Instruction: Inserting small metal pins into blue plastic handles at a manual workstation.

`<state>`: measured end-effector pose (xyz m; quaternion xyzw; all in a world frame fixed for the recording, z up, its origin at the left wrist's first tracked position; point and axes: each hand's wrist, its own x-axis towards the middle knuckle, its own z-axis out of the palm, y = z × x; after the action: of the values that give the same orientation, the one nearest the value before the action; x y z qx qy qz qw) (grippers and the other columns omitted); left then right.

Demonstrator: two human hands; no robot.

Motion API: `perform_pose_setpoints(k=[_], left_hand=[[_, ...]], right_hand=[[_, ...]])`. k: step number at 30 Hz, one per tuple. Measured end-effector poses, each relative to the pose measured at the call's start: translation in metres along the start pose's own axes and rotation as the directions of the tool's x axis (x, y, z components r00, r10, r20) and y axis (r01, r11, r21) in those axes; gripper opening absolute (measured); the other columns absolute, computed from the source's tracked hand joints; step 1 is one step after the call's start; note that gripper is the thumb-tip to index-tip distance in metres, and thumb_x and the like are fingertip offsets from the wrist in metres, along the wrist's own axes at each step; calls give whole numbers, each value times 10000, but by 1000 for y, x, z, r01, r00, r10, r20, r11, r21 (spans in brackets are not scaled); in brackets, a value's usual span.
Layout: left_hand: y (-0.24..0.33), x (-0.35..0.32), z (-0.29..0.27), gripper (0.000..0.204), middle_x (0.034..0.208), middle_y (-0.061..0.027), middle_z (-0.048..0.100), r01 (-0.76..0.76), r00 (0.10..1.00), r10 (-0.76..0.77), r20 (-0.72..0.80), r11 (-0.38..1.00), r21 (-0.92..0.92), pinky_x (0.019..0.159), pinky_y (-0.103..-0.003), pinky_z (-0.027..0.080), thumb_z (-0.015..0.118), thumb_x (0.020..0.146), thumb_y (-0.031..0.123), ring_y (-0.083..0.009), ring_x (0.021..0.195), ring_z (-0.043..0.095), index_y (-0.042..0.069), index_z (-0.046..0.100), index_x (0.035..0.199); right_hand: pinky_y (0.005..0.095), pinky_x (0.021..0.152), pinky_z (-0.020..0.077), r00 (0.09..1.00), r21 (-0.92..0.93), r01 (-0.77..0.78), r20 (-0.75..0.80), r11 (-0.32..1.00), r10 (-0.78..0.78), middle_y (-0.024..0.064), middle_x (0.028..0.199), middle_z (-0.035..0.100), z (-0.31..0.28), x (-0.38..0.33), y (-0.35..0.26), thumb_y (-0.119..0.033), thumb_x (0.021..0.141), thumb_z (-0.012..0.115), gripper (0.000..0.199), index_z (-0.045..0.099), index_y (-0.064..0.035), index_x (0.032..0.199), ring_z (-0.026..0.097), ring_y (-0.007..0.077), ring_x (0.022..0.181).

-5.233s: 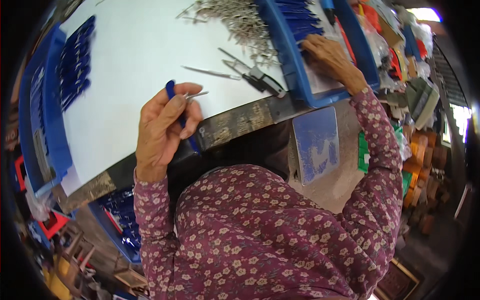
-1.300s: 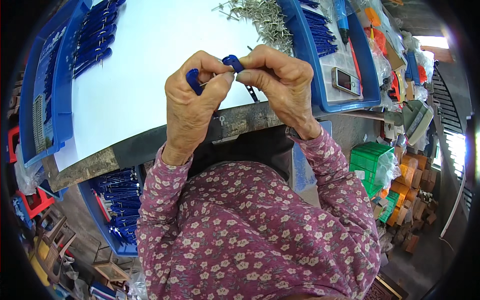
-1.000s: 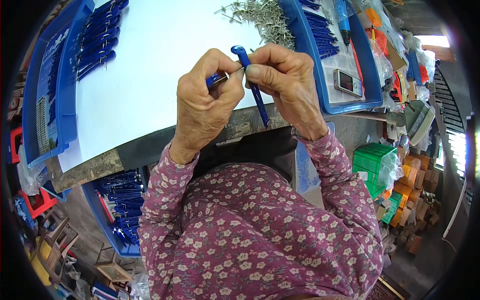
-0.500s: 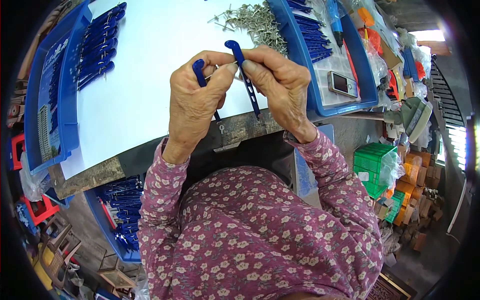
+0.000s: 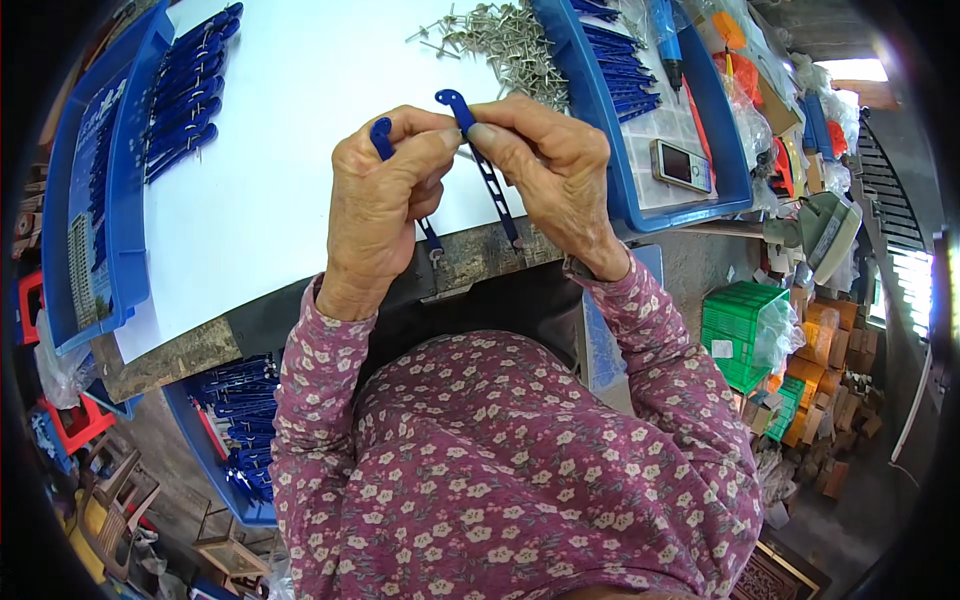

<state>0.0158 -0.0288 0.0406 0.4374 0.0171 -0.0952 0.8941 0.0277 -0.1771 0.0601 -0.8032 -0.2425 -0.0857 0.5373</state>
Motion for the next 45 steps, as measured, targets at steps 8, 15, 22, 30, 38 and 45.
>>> perform_pose_setpoints(k=[8,15,22,30,38,45], left_hand=[[1,0,0,44,549,45,402,74,997,-71,35,994,-84,354,-153,193,563,776,38,-4,423,285,2,582,792],[-3,0,-2,59,542,44,396,147,985,-134,111,981,-124,352,-154,196,562,786,67,-9,417,277,12,583,794],[1,-5,7,55,542,54,390,159,975,-140,173,983,-95,362,-151,195,556,791,72,-3,418,274,28,567,760],[3,-6,16,63,564,57,428,-20,988,-5,152,986,168,379,-164,222,556,788,74,-5,440,305,40,555,735],[2,0,10,53,567,13,480,-462,887,298,354,578,672,422,-205,307,539,785,77,-39,466,379,49,532,741],[-4,12,6,24,549,-21,497,-596,800,393,453,433,676,408,-225,324,555,763,63,-84,426,419,57,533,758]], right_hand=[[170,520,391,994,27,83,-77,996,-81,43,800,581,-5,-4,7,17,778,582,228,609,-7,1004,501,57,640],[263,657,488,915,-237,404,92,883,-394,125,937,591,-18,-4,11,117,685,596,365,598,-15,1024,598,202,810],[296,691,499,821,-297,571,176,765,-544,151,978,585,-28,-4,13,118,681,590,374,580,7,1038,601,264,842],[314,691,503,799,-342,601,276,722,-534,165,943,591,-38,-1,7,73,700,563,325,579,16,1020,610,292,815],[205,563,460,949,-26,175,271,984,-161,95,801,598,-36,-1,11,-64,825,543,168,594,23,959,584,123,678],[142,472,346,953,214,-244,233,946,193,-15,675,520,-29,4,12,-142,847,559,192,596,27,931,453,41,559]])
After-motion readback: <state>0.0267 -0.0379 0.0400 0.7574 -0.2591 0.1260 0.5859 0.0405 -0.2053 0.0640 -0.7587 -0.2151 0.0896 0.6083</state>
